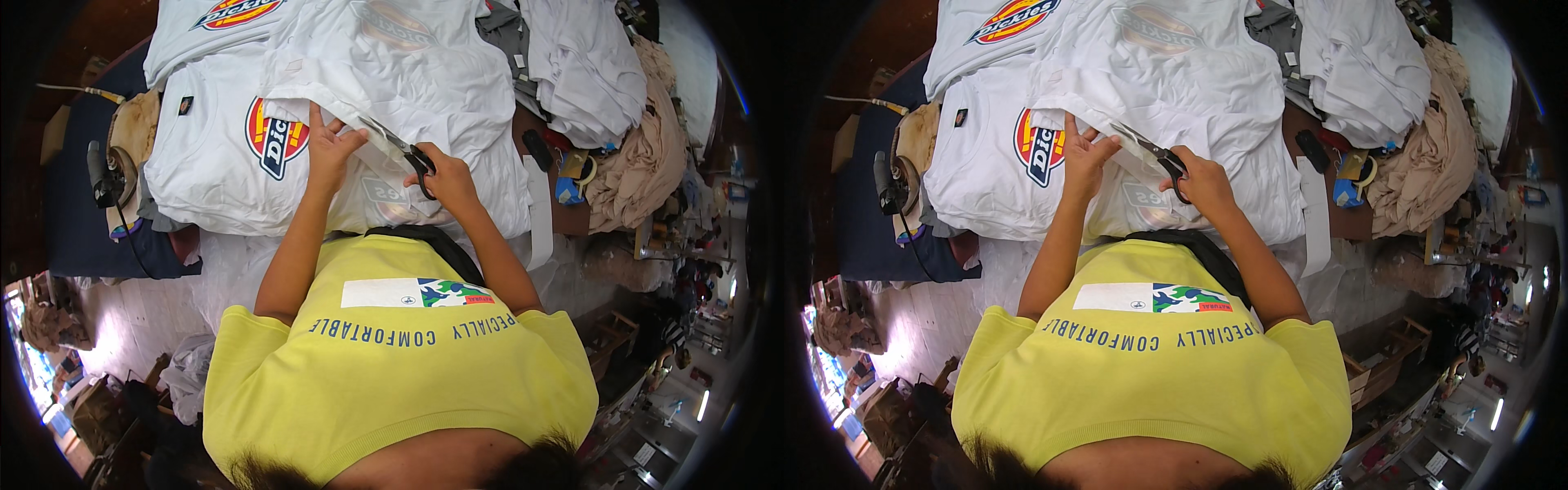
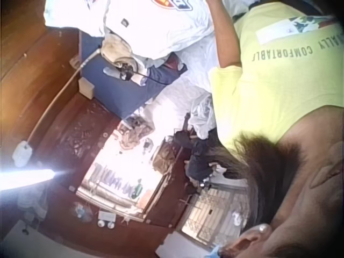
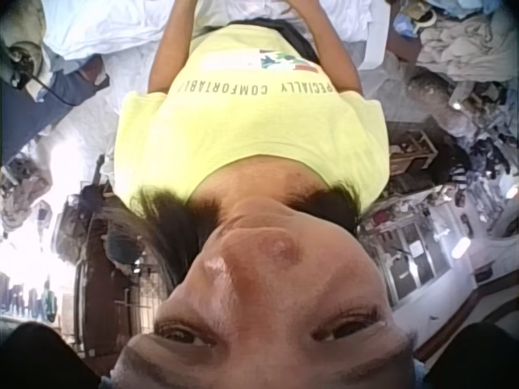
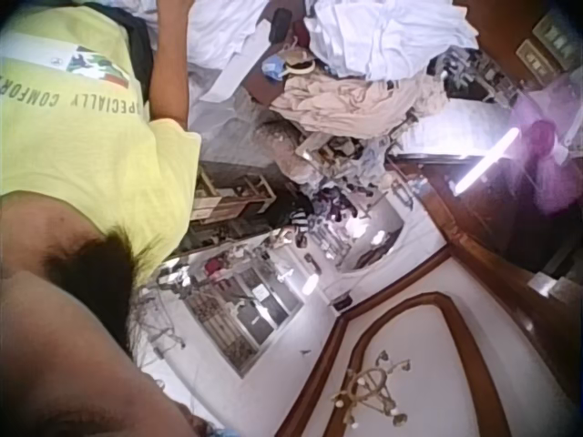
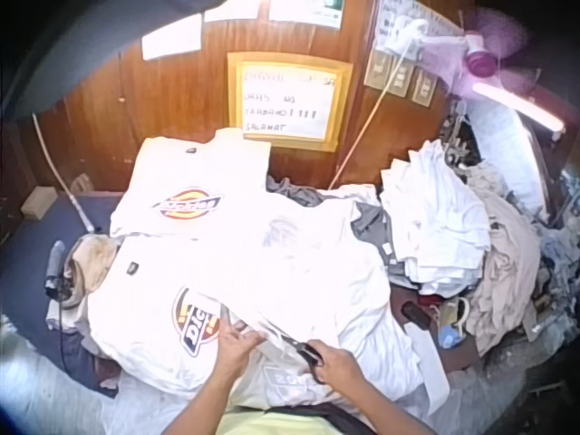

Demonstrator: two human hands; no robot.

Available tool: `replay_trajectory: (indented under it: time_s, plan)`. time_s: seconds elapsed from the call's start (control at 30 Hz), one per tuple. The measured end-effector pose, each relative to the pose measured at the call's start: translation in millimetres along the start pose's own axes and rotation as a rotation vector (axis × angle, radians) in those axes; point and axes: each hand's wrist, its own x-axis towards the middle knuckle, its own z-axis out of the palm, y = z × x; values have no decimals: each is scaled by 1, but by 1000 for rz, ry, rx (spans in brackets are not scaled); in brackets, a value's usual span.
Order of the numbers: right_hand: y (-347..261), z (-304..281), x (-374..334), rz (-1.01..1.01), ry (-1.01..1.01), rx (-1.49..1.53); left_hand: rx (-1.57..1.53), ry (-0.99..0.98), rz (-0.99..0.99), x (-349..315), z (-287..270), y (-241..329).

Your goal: The person uses shears to cut loose threads and small pieces of fabric from white shirts stacked on a table. The person handles the shirts one at a time, turning them over and smoothing the fabric by hand while trimming.

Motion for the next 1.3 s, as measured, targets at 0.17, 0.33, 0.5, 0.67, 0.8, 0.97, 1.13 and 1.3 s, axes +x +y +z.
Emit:
replay_trajectory:
  time_s: [0.17,0.33,0.5,0.67,0.8,0.97,1.13,1.3]
  plan:
    - [5,5,1,-94,90,-26,-23,19,7,5,-3,2]
    - [-17,3,12,-202,211,-91,-1,-15,30,2,-4,1]
    - [-18,-1,14,-127,94,-58,5,-8,40,2,-5,2]
    - [5,8,9,-96,66,-7,-67,87,12,9,-8,4]
    - [-14,3,11,-121,106,-109,-26,35,30,10,-15,4]
    - [-23,6,23,-225,177,-90,-17,51,22,8,-16,1]
    - [-20,6,23,-105,50,-44,-27,35,17,7,-14,5]
    - [-6,8,19,-58,2,41,-109,99,-22,11,-12,11]
